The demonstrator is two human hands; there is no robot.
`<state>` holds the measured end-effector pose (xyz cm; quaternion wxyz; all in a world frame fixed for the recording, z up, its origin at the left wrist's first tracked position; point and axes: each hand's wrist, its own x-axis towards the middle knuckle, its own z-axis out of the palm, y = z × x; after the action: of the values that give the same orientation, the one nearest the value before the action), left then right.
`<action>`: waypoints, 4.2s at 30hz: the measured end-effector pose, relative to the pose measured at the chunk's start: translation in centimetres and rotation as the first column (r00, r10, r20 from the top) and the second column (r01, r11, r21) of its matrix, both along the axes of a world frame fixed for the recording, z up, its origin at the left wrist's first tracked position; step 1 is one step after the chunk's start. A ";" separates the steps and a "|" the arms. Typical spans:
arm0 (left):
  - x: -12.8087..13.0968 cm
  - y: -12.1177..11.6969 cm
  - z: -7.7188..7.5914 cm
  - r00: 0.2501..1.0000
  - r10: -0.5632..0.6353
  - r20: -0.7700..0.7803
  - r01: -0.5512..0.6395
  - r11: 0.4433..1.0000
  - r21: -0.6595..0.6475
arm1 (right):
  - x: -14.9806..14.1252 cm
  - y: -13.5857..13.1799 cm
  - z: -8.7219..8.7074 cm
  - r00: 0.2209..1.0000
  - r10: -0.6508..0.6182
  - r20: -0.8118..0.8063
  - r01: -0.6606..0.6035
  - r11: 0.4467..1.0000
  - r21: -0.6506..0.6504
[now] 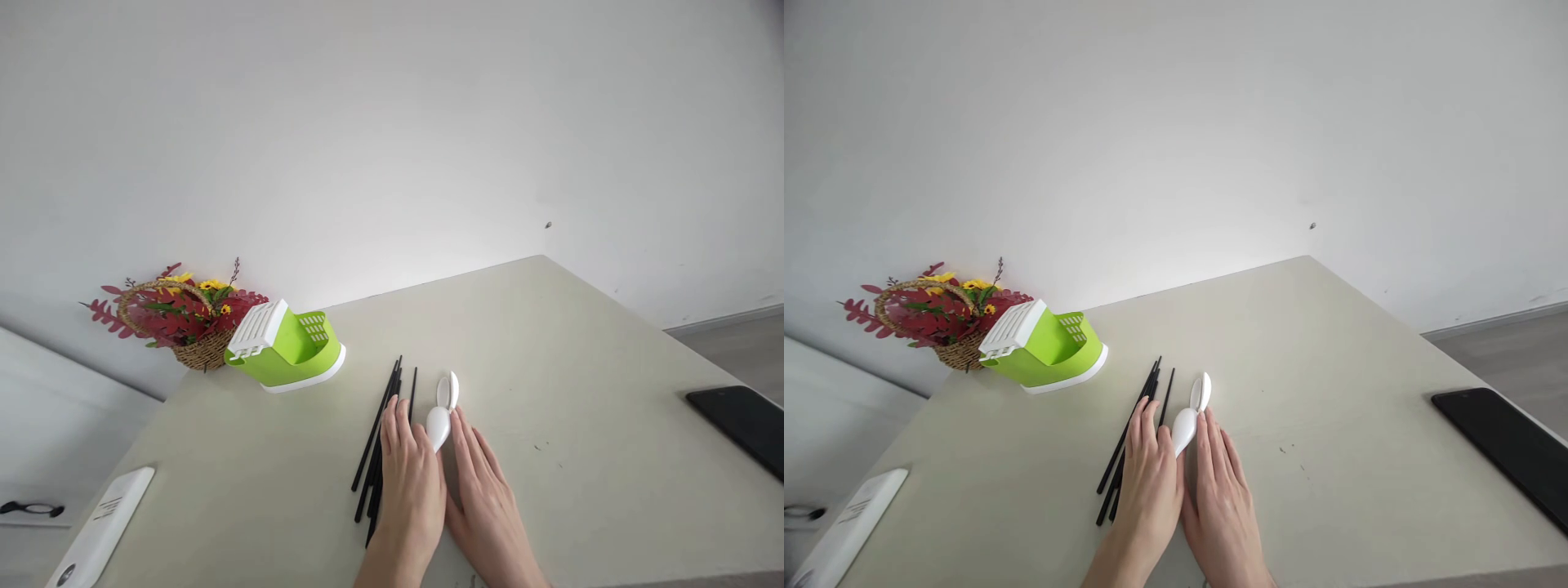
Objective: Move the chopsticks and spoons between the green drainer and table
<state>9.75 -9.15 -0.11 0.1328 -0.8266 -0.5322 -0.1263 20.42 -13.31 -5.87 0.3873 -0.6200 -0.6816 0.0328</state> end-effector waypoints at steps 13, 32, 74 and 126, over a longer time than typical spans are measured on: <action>0.1 0.0 -0.9 1.000 0.026 0.011 -0.026 0.999 -0.038 | -0.3 0.1 -0.3 0.996 -0.039 0.079 0.036 0.998 0.043; -0.3 0.6 -1.0 0.994 0.037 0.107 -0.032 0.998 -0.045 | -0.1 -0.1 -1.0 0.998 -0.012 0.066 0.009 0.999 0.051; -13.4 15.4 9.2 0.938 0.191 0.291 -0.258 0.942 0.214 | 0.5 -1.7 0.5 0.874 -0.209 -0.439 0.084 0.954 -0.286; -11.0 16.0 -2.2 0.577 -0.133 0.806 0.118 0.990 0.079 | 0.8 -1.6 0.8 0.888 -0.218 -0.404 0.103 0.952 -0.288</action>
<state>-1.29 6.81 -2.33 -0.1259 -0.7128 -0.4735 -0.5019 21.25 -14.94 -5.06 0.4455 -0.6971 -0.5147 0.2252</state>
